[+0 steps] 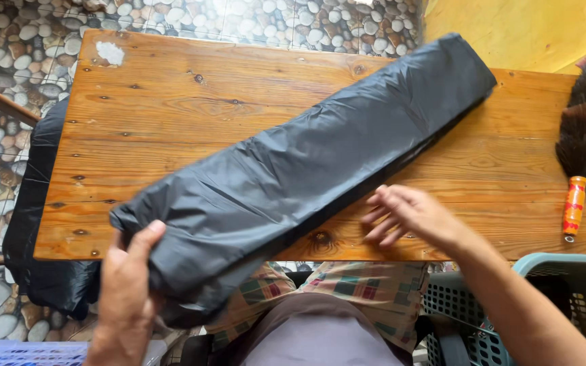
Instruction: The person folds a black plastic bag and places it into a gray zippered pouch. They zip the pouch closed, brush it with a feather duster, and place it into a blue basket. The person then retrieves a long black plastic bag, brushes it, and folds it on the table.
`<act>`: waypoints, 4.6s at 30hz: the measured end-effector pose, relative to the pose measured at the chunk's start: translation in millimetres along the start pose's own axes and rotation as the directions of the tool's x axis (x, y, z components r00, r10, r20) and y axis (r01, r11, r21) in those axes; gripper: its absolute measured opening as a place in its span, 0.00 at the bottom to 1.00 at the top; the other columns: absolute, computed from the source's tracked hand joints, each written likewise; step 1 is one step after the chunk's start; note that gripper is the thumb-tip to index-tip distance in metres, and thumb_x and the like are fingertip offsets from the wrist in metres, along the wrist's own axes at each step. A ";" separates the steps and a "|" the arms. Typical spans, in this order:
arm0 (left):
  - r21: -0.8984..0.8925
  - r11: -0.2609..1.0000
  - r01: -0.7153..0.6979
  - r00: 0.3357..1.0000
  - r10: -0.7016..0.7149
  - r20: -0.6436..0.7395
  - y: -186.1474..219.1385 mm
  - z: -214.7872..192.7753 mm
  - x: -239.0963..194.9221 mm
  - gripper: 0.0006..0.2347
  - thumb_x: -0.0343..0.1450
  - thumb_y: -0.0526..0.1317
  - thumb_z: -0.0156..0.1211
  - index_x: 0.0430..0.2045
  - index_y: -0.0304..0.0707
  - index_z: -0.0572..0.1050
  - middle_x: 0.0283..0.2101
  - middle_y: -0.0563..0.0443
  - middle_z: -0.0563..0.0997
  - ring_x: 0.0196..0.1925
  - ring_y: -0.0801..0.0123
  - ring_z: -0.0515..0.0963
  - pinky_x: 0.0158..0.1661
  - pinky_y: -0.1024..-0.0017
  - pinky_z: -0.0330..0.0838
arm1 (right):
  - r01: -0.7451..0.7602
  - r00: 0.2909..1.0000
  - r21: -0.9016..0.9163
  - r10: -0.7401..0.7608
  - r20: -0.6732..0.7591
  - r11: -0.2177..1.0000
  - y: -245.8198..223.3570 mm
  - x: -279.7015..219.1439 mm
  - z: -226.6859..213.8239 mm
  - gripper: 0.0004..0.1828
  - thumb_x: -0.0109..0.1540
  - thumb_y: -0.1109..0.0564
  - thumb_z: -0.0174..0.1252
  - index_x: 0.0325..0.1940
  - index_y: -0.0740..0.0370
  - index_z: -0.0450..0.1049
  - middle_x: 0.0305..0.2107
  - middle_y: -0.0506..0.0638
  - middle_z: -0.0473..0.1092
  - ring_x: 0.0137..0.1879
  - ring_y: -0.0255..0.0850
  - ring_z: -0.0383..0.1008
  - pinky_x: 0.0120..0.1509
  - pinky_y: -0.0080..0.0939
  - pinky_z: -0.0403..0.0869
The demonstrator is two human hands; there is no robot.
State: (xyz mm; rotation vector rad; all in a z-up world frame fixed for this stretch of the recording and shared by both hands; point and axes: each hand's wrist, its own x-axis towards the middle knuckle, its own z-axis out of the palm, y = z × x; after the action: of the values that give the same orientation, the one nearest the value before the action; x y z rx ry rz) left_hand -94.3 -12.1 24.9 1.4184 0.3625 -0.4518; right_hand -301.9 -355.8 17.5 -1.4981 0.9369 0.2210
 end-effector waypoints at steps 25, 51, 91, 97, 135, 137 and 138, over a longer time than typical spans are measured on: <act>0.137 0.879 -0.457 0.142 -0.080 0.987 -96.3 30.2 -123.0 0.32 0.73 0.59 0.46 0.62 0.27 0.64 0.66 0.36 0.71 0.69 0.56 0.69 0.70 0.64 0.58 | 0.435 0.854 -0.315 -0.275 0.443 0.843 8.8 72.1 12.5 0.34 0.61 0.64 0.63 0.71 0.51 0.65 0.33 0.42 0.62 0.34 0.28 0.61 0.38 0.27 0.62; 0.251 -0.339 -0.907 0.106 0.395 0.913 -39.8 203.3 79.8 0.34 0.76 0.61 0.52 0.66 0.27 0.66 0.71 0.28 0.64 0.76 0.40 0.56 0.69 0.38 0.44 | 0.228 0.521 -0.974 -0.847 0.107 0.017 8.7 55.5 -57.4 0.35 0.70 0.34 0.49 0.76 0.54 0.63 0.69 0.63 0.59 0.76 0.61 0.55 0.76 0.71 0.48; 0.037 0.145 -0.989 0.055 0.125 0.991 -129.5 483.2 50.1 0.14 0.76 0.52 0.57 0.30 0.41 0.70 0.38 0.46 0.74 0.41 0.47 0.77 0.39 0.50 0.69 | 0.456 0.481 -0.808 -0.867 -0.129 0.373 10.2 94.8 -250.4 0.12 0.70 0.53 0.63 0.41 0.62 0.70 0.39 0.53 0.65 0.46 0.46 0.68 0.53 0.43 0.67; 0.018 0.118 -0.993 0.041 0.187 0.982 -138.4 478.9 50.5 0.13 0.75 0.49 0.58 0.29 0.41 0.69 0.36 0.47 0.74 0.38 0.48 0.77 0.37 0.50 0.69 | 0.192 0.563 -0.916 -0.804 -0.191 0.352 12.0 100.3 -238.5 0.12 0.69 0.45 0.61 0.48 0.53 0.75 0.41 0.49 0.69 0.50 0.46 0.73 0.57 0.53 0.67; -0.304 -0.110 -0.946 -0.323 0.281 0.904 -154.5 463.9 67.1 0.14 0.74 0.47 0.55 0.44 0.42 0.84 0.50 0.58 0.84 0.64 0.57 0.74 0.67 0.37 0.48 | 0.356 0.463 -0.732 -0.790 -0.402 0.581 29.4 124.4 -201.7 0.22 0.74 0.47 0.45 0.63 0.62 0.75 0.56 0.56 0.74 0.65 0.49 0.69 0.73 0.53 0.55; -0.316 -0.108 -0.942 -0.334 0.290 0.897 -153.7 464.8 66.4 0.13 0.74 0.47 0.56 0.43 0.42 0.84 0.49 0.57 0.84 0.63 0.58 0.75 0.66 0.36 0.49 | 0.246 0.458 -0.764 -0.766 -0.450 0.596 13.3 103.2 -183.1 0.26 0.74 0.42 0.43 0.64 0.60 0.74 0.61 0.59 0.72 0.70 0.52 0.67 0.79 0.64 0.44; -0.318 -0.105 -0.942 -0.335 0.292 0.896 -152.7 465.1 66.4 0.13 0.74 0.47 0.56 0.42 0.43 0.84 0.49 0.57 0.84 0.63 0.57 0.75 0.65 0.36 0.49 | 0.139 0.502 -0.802 -0.739 -0.449 0.581 -0.5 86.5 -165.7 0.30 0.73 0.38 0.37 0.68 0.57 0.69 0.66 0.57 0.66 0.74 0.52 0.59 0.80 0.65 0.40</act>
State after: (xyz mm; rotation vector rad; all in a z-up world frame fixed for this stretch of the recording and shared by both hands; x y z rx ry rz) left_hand -126.4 -493.2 -82.4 1.4471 -1.9930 0.0465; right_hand -310.0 -541.1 -6.1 -2.6272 1.0684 -0.6492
